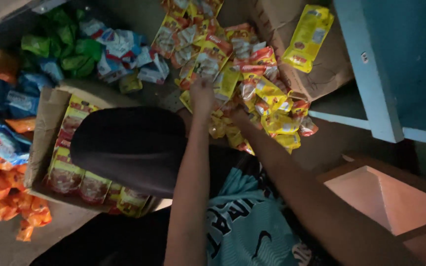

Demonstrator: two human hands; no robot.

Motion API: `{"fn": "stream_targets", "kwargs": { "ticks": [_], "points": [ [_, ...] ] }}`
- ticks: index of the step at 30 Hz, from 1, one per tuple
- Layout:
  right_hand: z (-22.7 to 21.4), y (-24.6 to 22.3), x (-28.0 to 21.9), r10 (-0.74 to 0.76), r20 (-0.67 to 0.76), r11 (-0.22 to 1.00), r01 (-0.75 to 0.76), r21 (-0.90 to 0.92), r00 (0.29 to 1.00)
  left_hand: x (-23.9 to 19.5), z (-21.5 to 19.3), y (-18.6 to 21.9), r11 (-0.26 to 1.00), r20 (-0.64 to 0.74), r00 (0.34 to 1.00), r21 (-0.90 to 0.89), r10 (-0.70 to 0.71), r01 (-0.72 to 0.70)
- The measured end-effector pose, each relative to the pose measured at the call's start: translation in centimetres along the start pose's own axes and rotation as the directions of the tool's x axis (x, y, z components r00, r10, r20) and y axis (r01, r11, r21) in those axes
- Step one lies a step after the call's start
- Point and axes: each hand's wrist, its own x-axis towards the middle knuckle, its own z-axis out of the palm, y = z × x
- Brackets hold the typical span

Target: Organizing sauce pouches from the floor into a cardboard box.

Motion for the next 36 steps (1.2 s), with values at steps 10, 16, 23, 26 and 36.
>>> {"fn": "stream_targets", "kwargs": {
  "ticks": [10,16,23,26,36],
  "points": [
    [0.9,-4.0,-18.0,-0.417,-0.06,0.899,0.421,0.118,0.907,-2.2,-0.8,5.0,0.975,0.231,0.971,0.221,-0.066,0.014],
    [1.4,-12.8,-28.7,-0.604,0.117,0.784,0.614,-0.088,0.788,0.5,2.5,-1.8,0.89,0.35,0.925,0.456,-0.146,-0.032],
    [7.3,-20.2,-35.4,-0.975,0.217,-0.179,0.756,-0.629,-0.051,-2.6,-5.9,7.9,0.515,0.659,0.735,-0.58,-0.158,0.631],
    [8.9,-21.8,-36.4,-0.922,0.314,-0.383,0.635,-0.671,-0.225,-5.7,-8.9,11.7,0.449,0.597,0.8,-0.7,-0.059,0.555],
    [10.7,-21.0,-37.1,-0.812,0.182,0.583,0.759,0.29,0.555,-4.8,-6.6,8.5,0.084,0.325,0.91,-0.946,0.258,0.314]
  ]
}}
